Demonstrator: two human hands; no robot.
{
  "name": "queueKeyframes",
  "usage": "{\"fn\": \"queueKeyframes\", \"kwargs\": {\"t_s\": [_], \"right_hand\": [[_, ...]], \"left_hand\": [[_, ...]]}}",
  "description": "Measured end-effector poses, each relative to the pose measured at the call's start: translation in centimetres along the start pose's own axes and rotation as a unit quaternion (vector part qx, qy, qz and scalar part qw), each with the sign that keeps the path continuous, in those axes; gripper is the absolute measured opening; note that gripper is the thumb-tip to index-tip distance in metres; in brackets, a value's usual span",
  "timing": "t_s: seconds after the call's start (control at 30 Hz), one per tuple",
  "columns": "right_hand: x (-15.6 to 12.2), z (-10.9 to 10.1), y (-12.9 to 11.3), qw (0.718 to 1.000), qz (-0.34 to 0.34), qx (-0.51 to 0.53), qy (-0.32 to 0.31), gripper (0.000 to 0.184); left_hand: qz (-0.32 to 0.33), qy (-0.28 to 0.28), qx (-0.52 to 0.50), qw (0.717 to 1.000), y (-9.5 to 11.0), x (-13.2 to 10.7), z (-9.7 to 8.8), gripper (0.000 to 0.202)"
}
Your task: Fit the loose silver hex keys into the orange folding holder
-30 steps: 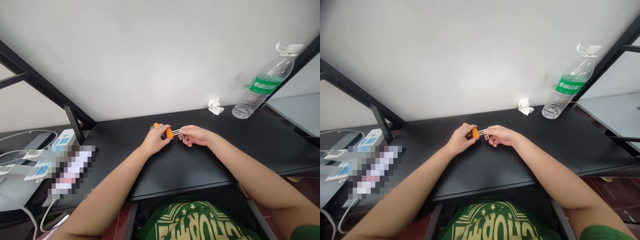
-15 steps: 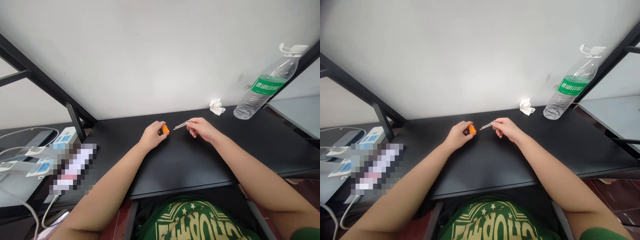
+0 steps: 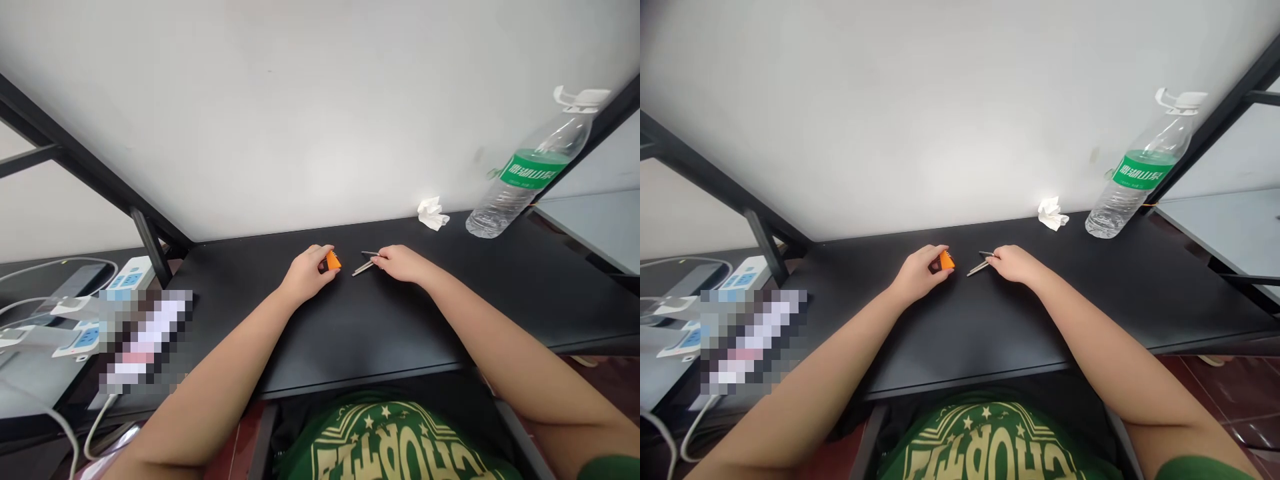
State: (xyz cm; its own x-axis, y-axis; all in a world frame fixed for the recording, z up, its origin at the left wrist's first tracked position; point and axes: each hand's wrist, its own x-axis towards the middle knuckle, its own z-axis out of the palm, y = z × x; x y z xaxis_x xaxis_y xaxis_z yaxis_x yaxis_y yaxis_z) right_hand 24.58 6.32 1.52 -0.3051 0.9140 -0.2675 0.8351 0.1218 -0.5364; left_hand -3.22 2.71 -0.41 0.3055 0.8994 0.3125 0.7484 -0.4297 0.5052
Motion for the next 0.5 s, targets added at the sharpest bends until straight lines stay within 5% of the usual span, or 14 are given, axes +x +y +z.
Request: {"fn": "queueKeyframes", "kwargs": {"t_s": [0.3, 0.5], "right_hand": [[0.7, -0.8, 1.3, 0.997, 0.015, -0.073, 0.032, 0.051], [1.2, -0.3, 2.0, 0.984, 0.024, -0.145, 0.098, 0.029]], "left_hand": [[0.0, -0.016, -0.001, 1.0, 0.5, -0.1, -0.2, 0.044], [-0.006, -0.022, 0.001, 1.0, 0.4, 0.0, -0.1, 0.044]]}}
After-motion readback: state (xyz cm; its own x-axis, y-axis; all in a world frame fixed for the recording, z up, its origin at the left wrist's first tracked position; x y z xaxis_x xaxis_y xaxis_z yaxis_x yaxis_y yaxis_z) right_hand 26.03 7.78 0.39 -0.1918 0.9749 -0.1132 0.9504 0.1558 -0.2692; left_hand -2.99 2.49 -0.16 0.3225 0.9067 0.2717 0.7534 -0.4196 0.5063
